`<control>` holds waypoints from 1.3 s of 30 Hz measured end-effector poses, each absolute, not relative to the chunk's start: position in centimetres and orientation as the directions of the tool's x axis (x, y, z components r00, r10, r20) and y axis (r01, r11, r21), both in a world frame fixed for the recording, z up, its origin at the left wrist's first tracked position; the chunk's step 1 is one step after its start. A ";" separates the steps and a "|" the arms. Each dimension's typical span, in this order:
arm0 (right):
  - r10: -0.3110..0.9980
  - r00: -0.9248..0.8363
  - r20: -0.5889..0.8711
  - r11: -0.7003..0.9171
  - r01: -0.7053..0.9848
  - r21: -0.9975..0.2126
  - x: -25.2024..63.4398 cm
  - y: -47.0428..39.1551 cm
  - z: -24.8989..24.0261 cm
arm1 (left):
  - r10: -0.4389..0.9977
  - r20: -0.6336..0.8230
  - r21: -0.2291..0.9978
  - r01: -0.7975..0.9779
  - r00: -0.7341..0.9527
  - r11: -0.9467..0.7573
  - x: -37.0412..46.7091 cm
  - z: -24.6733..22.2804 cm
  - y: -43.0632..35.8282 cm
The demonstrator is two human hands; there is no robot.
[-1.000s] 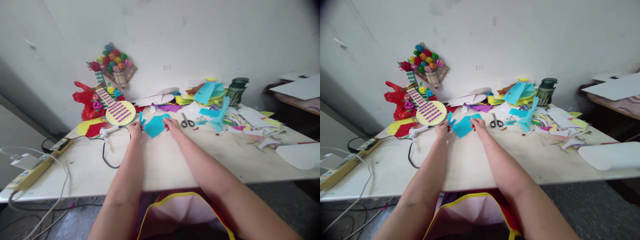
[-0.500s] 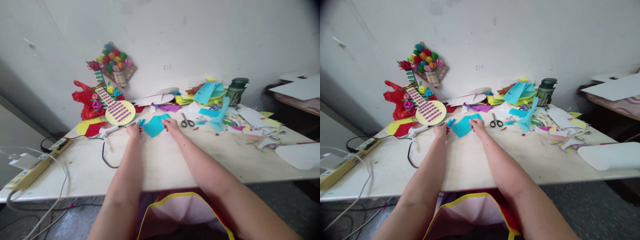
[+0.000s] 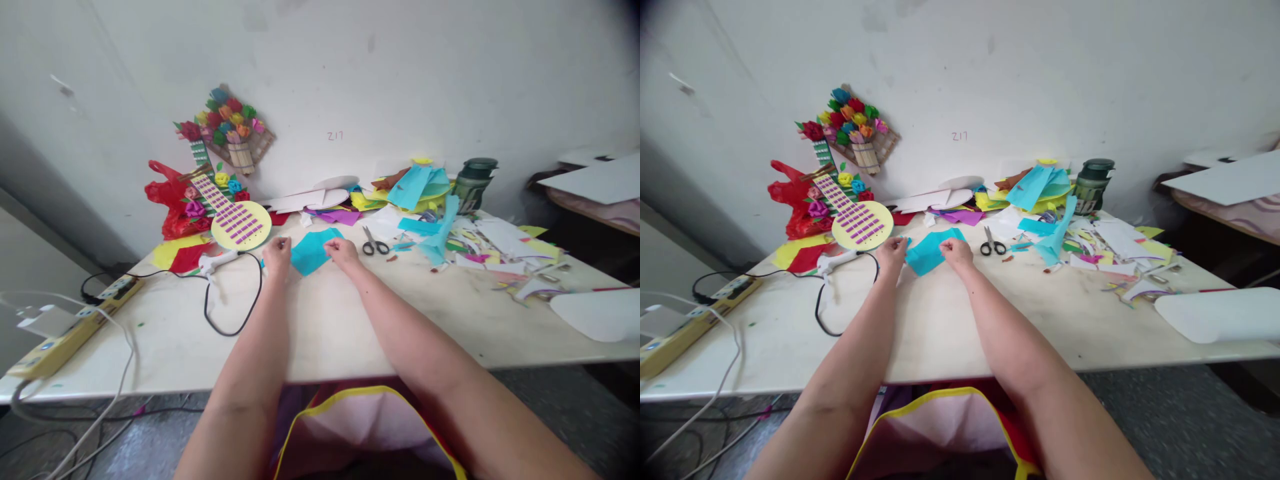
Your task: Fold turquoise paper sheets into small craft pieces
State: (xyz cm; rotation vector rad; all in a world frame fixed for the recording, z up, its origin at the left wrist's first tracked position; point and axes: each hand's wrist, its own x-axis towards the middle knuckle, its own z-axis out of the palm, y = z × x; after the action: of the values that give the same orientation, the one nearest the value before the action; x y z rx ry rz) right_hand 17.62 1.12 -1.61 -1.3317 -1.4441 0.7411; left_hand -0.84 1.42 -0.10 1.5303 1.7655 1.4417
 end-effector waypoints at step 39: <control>0.913 -0.361 0.193 0.395 0.899 -0.189 16.8 -0.4 -1.2 | 0.955 0.273 0.774 0.564 0.114 -0.288 0.9 -1.5 1.4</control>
State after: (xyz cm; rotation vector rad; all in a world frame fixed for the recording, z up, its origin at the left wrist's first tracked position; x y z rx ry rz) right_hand 16.77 -0.44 -1.16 -1.5926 -2.3901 0.0743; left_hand 0.92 1.43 -1.47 1.9108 1.4702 1.0557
